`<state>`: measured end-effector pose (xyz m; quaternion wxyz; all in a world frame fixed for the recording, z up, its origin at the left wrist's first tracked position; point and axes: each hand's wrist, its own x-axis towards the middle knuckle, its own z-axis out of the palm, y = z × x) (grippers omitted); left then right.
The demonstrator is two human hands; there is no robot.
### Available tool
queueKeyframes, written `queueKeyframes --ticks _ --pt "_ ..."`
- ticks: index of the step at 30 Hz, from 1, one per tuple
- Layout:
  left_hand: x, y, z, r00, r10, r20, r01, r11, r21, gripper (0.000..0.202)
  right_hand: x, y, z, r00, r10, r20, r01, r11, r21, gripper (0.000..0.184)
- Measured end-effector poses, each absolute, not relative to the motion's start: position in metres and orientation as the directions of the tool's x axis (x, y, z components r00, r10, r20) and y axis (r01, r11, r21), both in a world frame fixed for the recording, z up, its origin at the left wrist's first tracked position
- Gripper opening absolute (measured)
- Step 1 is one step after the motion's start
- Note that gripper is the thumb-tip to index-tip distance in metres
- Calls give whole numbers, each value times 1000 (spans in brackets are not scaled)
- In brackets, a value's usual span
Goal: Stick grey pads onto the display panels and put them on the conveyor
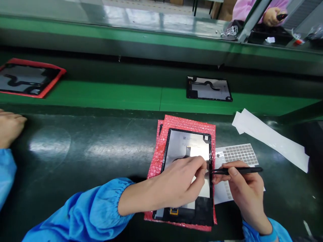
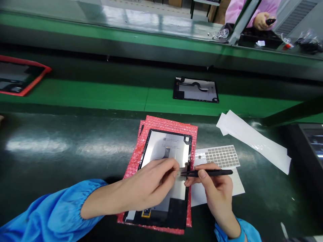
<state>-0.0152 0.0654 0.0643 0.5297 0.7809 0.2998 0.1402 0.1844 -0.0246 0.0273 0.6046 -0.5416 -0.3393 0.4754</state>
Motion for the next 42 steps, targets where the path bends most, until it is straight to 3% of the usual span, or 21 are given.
queueKeyframes --ticks 8,19,24,30,34,42 --pt "-17 71 70 864 459 -207 439 -486 756 14 188 -23 30 247 956 -157 -249 -93 -964 15" --pt "-19 74 71 905 346 -248 422 -655 626 17 185 -19 32 136 965 -223 -222 -190 -956 23" --pt "-24 77 70 882 450 -136 418 -617 667 16 185 -20 34 183 963 -196 -203 -158 -966 23" --pt "-68 111 23 621 735 272 500 -639 585 32 181 -20 39 304 949 -88 -116 -55 -992 18" --pt "-90 116 -13 627 735 257 478 -624 618 50 170 -9 43 312 947 -72 -96 -44 -994 20" --pt "-92 80 -19 564 774 288 433 -574 695 54 129 19 47 275 951 -144 48 -163 -985 30"
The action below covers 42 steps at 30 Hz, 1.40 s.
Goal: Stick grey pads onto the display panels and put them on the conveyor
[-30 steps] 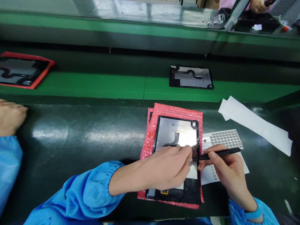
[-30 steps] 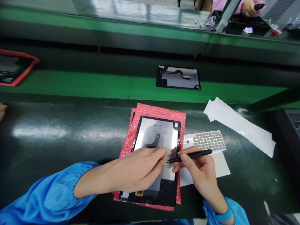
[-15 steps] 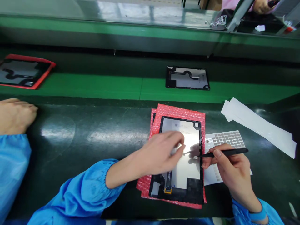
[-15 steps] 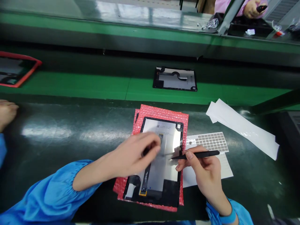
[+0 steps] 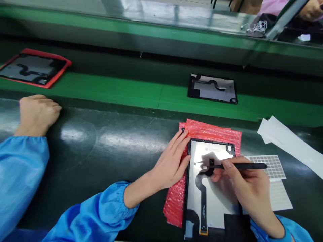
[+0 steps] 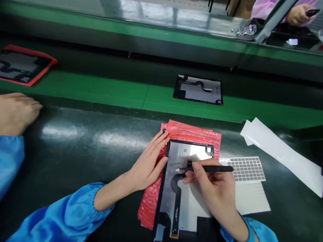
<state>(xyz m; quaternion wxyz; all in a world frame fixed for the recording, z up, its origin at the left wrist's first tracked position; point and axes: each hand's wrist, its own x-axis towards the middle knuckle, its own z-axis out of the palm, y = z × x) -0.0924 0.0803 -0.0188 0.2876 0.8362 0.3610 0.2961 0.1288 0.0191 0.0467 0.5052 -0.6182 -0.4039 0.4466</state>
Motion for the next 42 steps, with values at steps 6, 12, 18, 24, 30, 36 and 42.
queueKeyframes --ticks 6,12,18,24,30,36,42 --pt "-109 57 -11 489 756 435 357 -629 691 48 116 21 32 201 948 -247 86 -268 -960 26" --pt "-112 48 -8 521 753 403 381 -627 679 45 114 17 30 236 940 -247 157 -288 -945 21" --pt "-111 50 -8 520 759 391 383 -617 687 44 117 16 26 182 957 -224 249 -265 -932 15" --pt "-111 51 -5 516 765 385 384 -608 695 45 115 16 25 189 953 -238 242 -280 -929 14" --pt "-112 51 -5 522 754 399 404 -630 663 45 115 16 26 192 952 -237 251 -281 -926 15" --pt "-112 52 -3 531 734 424 443 -667 599 36 116 16 25 185 952 -245 238 -285 -929 14" --pt "-114 52 1 584 666 464 486 -745 457 35 114 18 26 166 959 -229 254 -266 -930 13"
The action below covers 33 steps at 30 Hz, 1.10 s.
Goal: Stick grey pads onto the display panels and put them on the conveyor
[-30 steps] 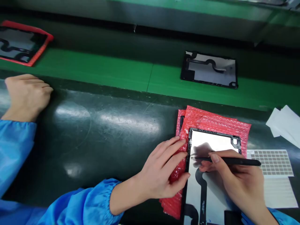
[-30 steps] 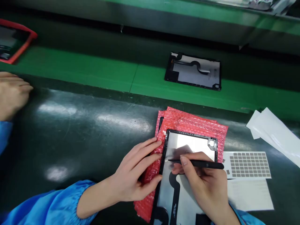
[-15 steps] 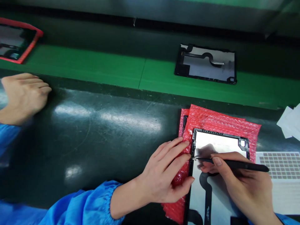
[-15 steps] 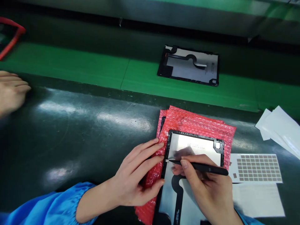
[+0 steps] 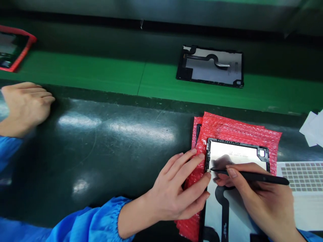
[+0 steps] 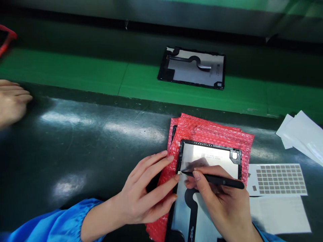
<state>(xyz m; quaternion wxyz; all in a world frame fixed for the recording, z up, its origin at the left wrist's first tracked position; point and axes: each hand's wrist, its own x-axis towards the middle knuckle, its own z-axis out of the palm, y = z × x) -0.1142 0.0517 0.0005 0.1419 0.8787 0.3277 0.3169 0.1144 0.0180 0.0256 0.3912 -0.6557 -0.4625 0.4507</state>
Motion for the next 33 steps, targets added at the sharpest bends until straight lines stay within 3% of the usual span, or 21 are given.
queueKeyframes --ticks 7,13,19,22,33 --pt "-113 49 3 596 689 413 545 -725 422 40 114 19 26 154 966 -209 262 -244 -934 14" --pt "-112 48 6 588 696 412 568 -718 401 37 106 18 33 279 906 -319 218 -383 -898 25" --pt "-110 47 13 618 694 369 595 -720 357 33 115 21 31 145 959 -242 293 -275 -916 17" --pt "-109 45 12 615 694 374 603 -720 345 32 113 25 32 160 962 -222 298 -261 -918 16" --pt "-107 45 12 628 682 375 621 -729 287 36 104 27 31 275 945 -180 96 -213 -972 20"
